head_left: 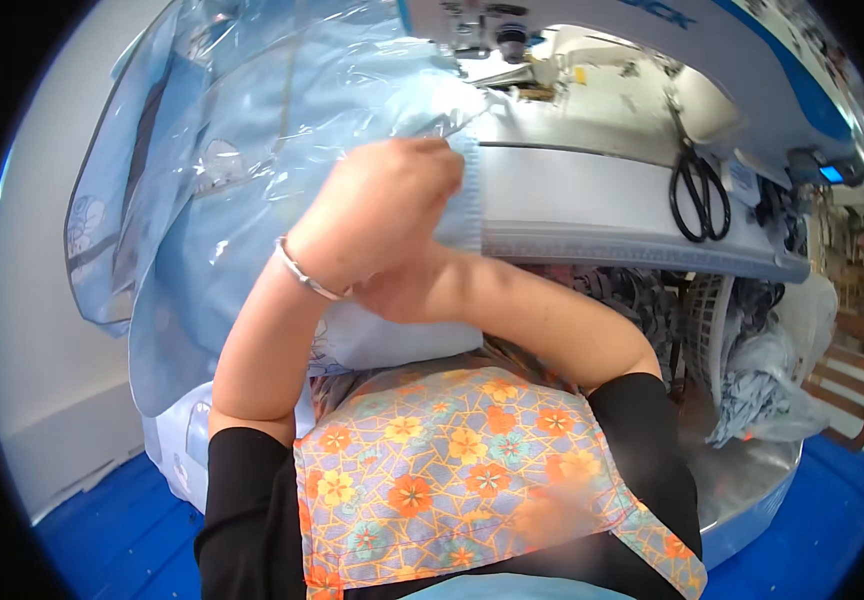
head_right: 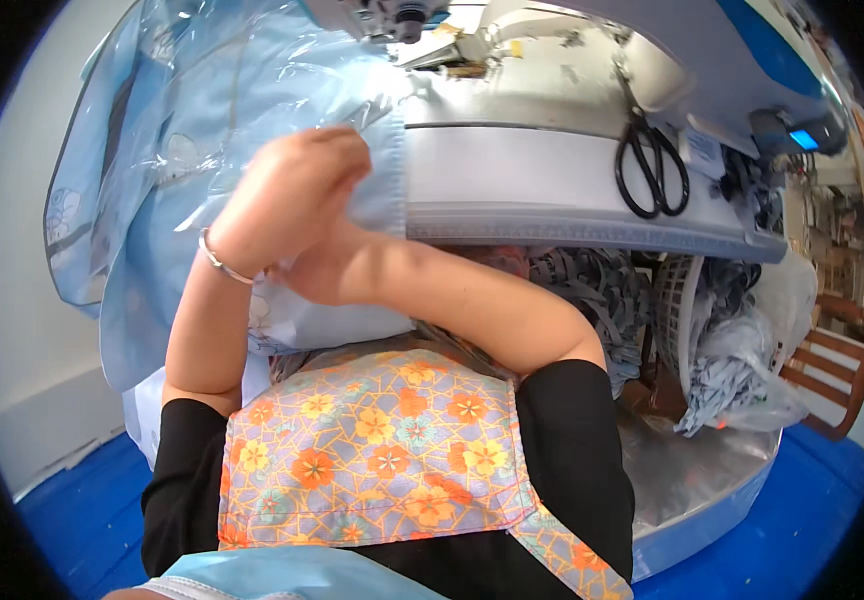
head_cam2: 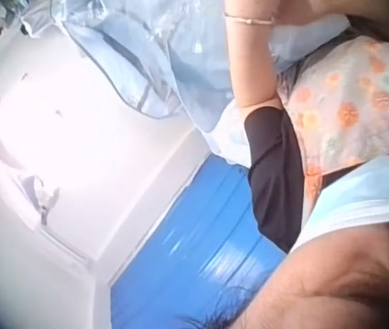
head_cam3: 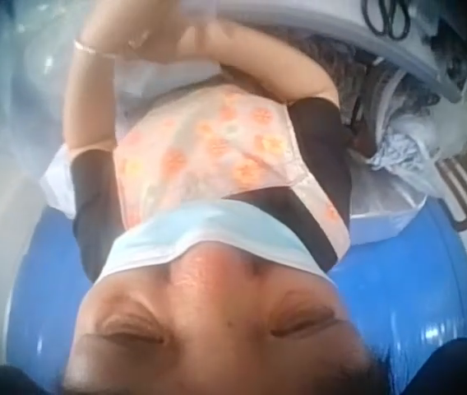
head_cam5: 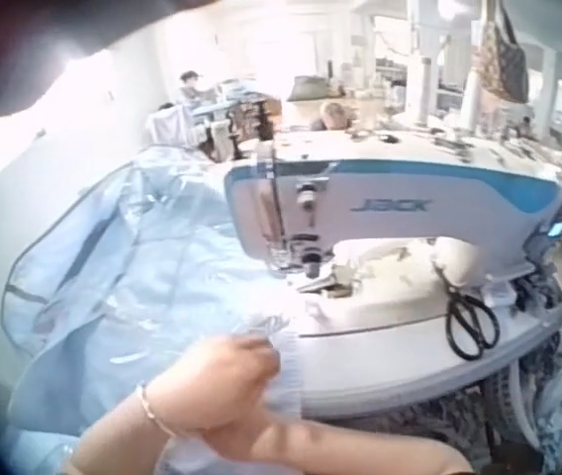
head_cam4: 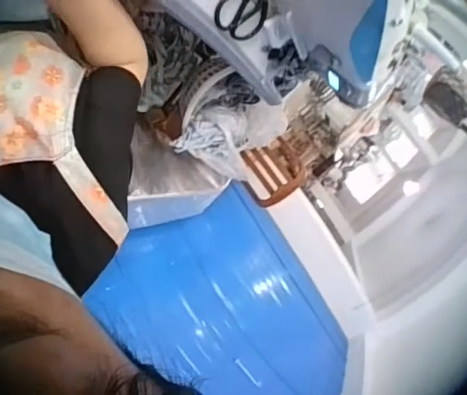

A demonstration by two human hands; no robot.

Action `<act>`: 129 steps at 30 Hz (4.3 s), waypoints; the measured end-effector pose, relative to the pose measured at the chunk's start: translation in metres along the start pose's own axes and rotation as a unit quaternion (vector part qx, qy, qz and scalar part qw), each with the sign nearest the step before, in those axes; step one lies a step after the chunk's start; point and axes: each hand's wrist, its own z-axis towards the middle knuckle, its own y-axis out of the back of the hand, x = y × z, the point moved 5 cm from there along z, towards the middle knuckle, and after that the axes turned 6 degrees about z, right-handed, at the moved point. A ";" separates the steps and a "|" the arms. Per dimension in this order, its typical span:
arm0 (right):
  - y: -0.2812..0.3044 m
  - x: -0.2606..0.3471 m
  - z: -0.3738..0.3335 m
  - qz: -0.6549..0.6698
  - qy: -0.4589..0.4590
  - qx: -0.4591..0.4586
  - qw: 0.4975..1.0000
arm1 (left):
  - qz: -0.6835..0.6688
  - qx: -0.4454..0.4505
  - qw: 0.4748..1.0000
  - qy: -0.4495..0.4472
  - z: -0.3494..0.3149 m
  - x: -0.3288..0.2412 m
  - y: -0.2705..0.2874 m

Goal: Using an industrial sewing machine to sew plastic covers and fabric edges onto textile bags.

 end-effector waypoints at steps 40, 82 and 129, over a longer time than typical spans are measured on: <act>0.074 -0.017 0.019 -0.296 -0.115 0.067 0.946 | 0.024 -0.048 0.998 -0.045 0.034 0.072 -0.027; 0.089 0.040 -0.042 -0.313 -0.100 0.012 0.944 | 0.089 -0.182 0.978 -0.039 0.026 0.045 -0.038; 0.078 0.051 -0.055 -0.275 -0.146 0.079 0.947 | 0.015 -0.112 0.993 -0.042 -0.061 -0.020 -0.020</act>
